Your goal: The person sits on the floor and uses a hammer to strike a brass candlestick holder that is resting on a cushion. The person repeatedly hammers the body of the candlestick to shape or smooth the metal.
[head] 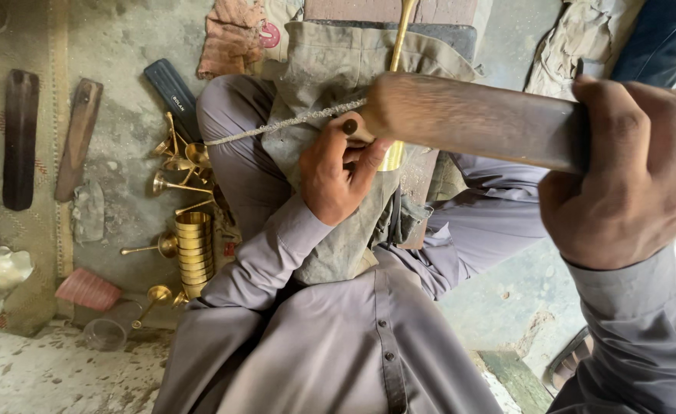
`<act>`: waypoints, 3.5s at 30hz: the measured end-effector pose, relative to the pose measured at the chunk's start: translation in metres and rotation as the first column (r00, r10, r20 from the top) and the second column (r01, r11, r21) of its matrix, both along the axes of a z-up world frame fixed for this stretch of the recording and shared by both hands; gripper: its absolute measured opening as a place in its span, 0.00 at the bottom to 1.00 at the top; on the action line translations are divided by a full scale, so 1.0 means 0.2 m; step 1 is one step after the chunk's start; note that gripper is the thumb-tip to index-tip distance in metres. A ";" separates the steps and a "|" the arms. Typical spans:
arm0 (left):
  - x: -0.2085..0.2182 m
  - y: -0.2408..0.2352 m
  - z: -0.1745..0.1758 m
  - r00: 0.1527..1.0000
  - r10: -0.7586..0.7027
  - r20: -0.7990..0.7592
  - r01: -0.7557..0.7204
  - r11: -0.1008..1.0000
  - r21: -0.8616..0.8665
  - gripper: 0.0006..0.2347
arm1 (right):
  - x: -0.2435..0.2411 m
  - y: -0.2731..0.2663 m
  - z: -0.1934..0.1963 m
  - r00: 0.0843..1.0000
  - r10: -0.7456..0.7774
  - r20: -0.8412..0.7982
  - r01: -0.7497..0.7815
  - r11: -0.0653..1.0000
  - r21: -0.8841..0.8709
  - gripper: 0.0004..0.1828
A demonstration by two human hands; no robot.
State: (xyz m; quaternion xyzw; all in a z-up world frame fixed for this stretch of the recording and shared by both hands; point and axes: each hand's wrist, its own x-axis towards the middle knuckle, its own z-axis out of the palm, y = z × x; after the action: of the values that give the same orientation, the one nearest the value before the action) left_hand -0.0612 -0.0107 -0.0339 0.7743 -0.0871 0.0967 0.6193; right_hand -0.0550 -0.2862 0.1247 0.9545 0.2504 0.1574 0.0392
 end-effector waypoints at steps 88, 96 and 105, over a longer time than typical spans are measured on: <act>-0.14 0.36 0.83 0.817 -0.566 0.107 0.551 0.714 -0.432 0.12 | -0.05 0.30 0.20 0.617 0.169 -0.769 0.612 0.512 0.603 0.21; -0.02 0.51 0.92 0.383 -0.922 0.052 0.626 0.218 -0.748 0.11 | -0.22 -0.09 -0.62 0.496 -0.134 -0.858 0.834 0.350 0.427 0.16; -0.05 0.48 1.03 0.378 -0.914 -0.147 0.483 0.330 -0.811 0.13 | -0.58 -0.38 -1.20 0.365 -0.451 -0.814 0.929 0.237 0.285 0.25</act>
State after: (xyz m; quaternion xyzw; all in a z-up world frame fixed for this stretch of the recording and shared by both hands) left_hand -0.0708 0.0850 0.1713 0.3587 -0.1984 -0.4243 0.8074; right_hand -0.1711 -0.3626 -0.1150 0.8749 -0.3221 -0.0944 -0.3492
